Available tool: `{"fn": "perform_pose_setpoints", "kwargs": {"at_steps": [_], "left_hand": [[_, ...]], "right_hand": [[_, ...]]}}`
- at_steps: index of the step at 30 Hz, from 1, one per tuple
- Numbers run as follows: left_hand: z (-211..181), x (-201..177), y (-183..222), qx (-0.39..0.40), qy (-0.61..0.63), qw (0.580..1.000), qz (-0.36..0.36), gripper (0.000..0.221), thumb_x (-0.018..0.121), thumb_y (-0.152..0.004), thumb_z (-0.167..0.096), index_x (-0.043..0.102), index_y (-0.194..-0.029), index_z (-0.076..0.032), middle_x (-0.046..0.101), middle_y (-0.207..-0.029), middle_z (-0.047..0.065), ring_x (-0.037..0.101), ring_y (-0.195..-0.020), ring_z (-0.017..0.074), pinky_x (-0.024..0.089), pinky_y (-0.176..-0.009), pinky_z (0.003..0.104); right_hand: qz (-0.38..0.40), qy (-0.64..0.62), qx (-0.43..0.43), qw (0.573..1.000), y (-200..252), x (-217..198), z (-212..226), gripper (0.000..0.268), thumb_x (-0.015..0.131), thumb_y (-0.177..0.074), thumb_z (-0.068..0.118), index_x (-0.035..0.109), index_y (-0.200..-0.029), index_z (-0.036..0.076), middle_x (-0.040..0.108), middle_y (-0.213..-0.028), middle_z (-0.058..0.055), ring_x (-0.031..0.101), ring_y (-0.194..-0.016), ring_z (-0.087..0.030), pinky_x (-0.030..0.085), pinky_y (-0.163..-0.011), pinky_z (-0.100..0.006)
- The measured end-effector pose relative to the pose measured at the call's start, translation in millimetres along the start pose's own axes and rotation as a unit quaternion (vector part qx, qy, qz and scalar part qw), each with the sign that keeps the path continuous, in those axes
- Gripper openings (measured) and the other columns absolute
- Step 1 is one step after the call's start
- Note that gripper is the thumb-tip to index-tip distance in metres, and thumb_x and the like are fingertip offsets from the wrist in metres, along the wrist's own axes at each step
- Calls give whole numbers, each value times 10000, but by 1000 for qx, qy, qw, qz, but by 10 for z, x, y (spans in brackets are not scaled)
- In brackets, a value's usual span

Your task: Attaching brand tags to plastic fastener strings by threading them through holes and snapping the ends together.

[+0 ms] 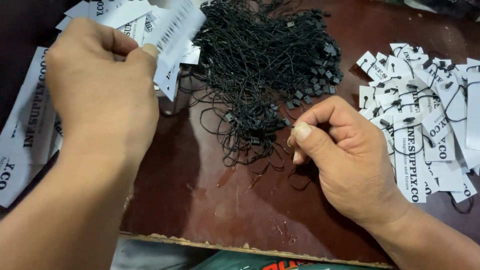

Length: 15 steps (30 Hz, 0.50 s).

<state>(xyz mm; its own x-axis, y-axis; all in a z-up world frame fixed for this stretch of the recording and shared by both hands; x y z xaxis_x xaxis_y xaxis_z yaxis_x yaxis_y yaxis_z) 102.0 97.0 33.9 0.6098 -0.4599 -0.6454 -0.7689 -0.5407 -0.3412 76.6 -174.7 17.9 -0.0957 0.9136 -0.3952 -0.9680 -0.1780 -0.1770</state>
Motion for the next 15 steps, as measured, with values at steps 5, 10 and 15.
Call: {"fn": "perform_pose_setpoints", "kwargs": {"at_steps": [5, 10, 15], "left_hand": [[-249, -69, 348, -257, 245, 929, 103, 108, 582, -1000, -111, 665, -1026, -175, 744, -856, 5, 649, -484, 67, 503, -379, 179], [-424, -68, 586, -226, 301, 913, 158, 405, 580, -823, 3, 769, -1138, -167, 682, -800, -33, 600, -553, 59, 530, -507, 178], [-766, -189, 670, -279, 313, 878, 231, 310, 641, -796, 30, 778, -1041, -101, 653, -663, 47, 584, -526, 132, 491, -496, 249]], "right_hand": [[-6, -19, -51, 999, 18, -22, 26, 88, 569, -1020, 6, 603, -943, 30, 668, -790, -85, 626, -629, -132, 557, -575, -217], [-96, 35, -174, 979, 107, -97, 192, 63, 517, -1096, -93, 521, -1049, -51, 613, -910, -174, 615, -782, -219, 554, -739, -291], [-48, 161, -274, 947, 92, -42, 626, 68, 519, -1084, -40, 533, -1034, -84, 638, -1071, -245, 652, -986, -296, 531, -883, -350]]}}
Point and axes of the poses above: each hand's wrist, its own y-axis away from the middle knuckle, its own x-axis out of the palm, z = x × y, the point moved 4 cm from there along -y, towards the middle knuckle
